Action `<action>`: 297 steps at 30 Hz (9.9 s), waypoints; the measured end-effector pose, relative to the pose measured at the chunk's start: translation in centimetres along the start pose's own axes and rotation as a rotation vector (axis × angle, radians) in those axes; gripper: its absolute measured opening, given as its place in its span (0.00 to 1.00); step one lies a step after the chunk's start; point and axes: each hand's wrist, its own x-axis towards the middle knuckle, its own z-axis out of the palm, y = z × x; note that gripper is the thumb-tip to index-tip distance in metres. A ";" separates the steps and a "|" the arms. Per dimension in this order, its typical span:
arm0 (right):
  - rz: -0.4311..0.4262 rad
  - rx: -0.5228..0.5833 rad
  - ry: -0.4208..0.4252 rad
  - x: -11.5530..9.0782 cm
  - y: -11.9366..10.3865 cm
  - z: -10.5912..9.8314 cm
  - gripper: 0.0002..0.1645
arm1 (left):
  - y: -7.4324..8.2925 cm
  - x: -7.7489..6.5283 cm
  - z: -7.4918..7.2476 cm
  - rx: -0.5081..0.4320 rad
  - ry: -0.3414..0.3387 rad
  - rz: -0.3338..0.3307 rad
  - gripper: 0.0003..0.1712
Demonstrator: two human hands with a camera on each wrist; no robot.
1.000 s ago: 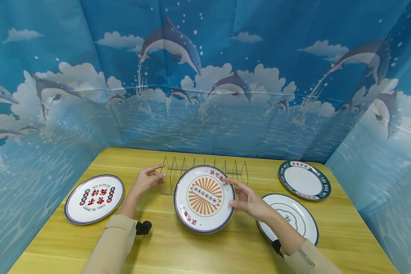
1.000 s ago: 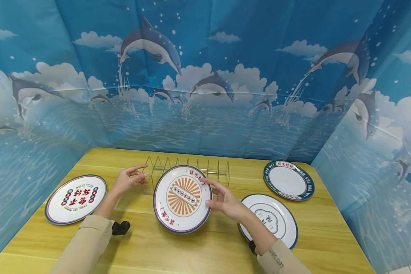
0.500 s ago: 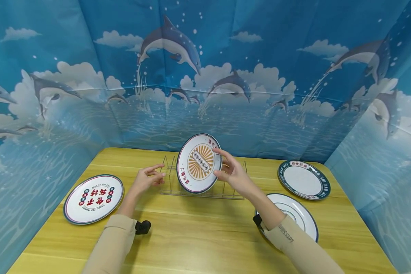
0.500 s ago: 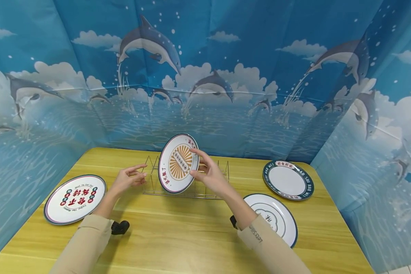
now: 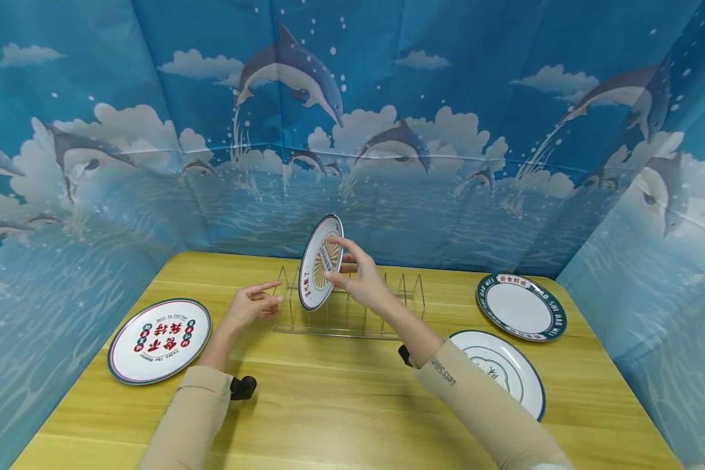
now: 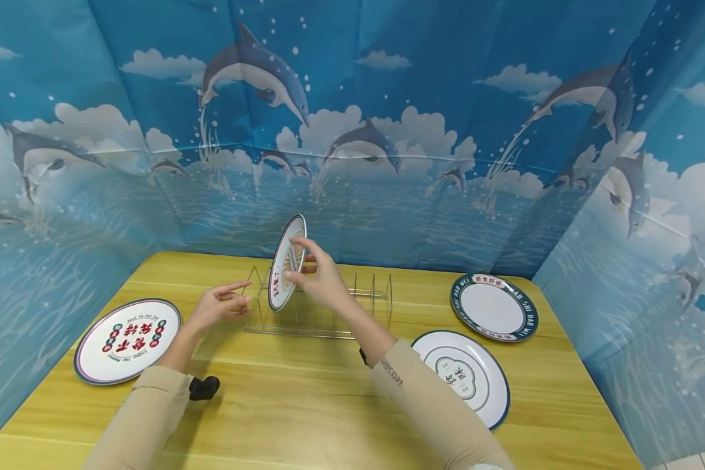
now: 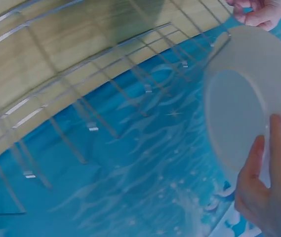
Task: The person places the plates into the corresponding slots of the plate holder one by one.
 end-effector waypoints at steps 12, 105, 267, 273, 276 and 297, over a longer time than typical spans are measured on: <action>-0.061 -0.163 0.109 1.4 1.0 2.4 0.37 | 0.1 0.1 -0.2 -0.012 0.003 -0.024 0.34; 0.759 -0.056 0.102 -21.8 13.2 -24.5 0.51 | -0.4 -0.5 -0.1 -0.018 0.024 0.051 0.31; 0.131 0.432 1.191 -9.6 9.1 -19.5 0.34 | -0.6 -0.3 -0.4 0.042 -0.018 0.025 0.31; 0.334 0.469 1.360 -12.9 12.3 -23.8 0.35 | -0.8 -0.2 -0.5 0.041 -0.021 0.023 0.31; 0.444 0.448 1.358 -14.1 13.9 -25.2 0.39 | -0.9 -0.2 -0.5 0.038 -0.024 0.021 0.31; 0.832 0.645 0.901 -16.7 17.7 -28.2 0.58 | -0.9 -0.2 -0.5 0.055 -0.022 0.032 0.31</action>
